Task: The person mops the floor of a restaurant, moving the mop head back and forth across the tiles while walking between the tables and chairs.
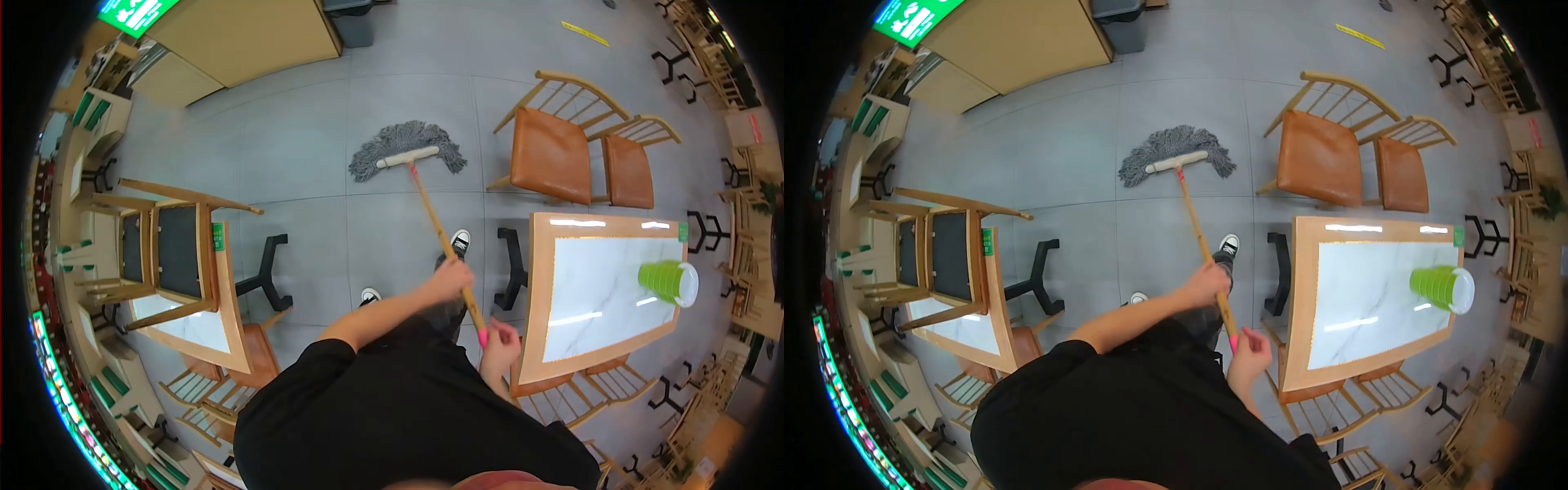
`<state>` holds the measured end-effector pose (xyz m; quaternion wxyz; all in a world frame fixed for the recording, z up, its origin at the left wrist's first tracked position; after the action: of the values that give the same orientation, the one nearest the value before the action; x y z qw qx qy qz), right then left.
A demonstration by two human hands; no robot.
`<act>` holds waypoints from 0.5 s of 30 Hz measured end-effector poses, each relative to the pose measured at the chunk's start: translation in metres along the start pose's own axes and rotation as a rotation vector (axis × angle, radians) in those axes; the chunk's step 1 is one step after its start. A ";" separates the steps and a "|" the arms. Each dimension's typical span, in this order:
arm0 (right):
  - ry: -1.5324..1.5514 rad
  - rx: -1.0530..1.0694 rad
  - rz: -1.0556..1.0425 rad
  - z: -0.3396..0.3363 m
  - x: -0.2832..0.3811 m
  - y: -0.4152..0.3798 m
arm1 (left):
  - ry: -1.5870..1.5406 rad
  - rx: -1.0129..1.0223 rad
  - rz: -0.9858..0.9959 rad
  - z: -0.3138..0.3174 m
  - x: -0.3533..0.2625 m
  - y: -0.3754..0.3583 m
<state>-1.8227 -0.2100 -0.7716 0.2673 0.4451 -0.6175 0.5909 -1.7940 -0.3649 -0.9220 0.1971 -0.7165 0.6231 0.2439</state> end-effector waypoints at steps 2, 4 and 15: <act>0.083 0.133 -0.017 0.051 0.029 0.029 | -0.062 -0.109 -0.100 -0.029 0.042 0.031; 0.074 0.276 -0.077 0.097 0.044 0.052 | -0.061 -0.145 -0.137 -0.054 0.082 0.051; -0.492 0.672 -0.696 0.148 0.035 0.040 | 0.198 -0.062 -0.382 -0.058 0.124 0.019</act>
<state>-1.8446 -0.3648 -0.7850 0.1375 0.8095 -0.2549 0.5107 -1.7933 -0.5003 -0.9486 0.1553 -0.8477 0.4846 0.1498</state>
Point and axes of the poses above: each hand's wrist, its own y-axis towards the middle knuckle, its own z-axis out of the palm, x = y × z, the point moved 6 cm from there along y, towards the middle knuckle, and after that the axes turned 4 degrees about y, right-handed, at the moved point
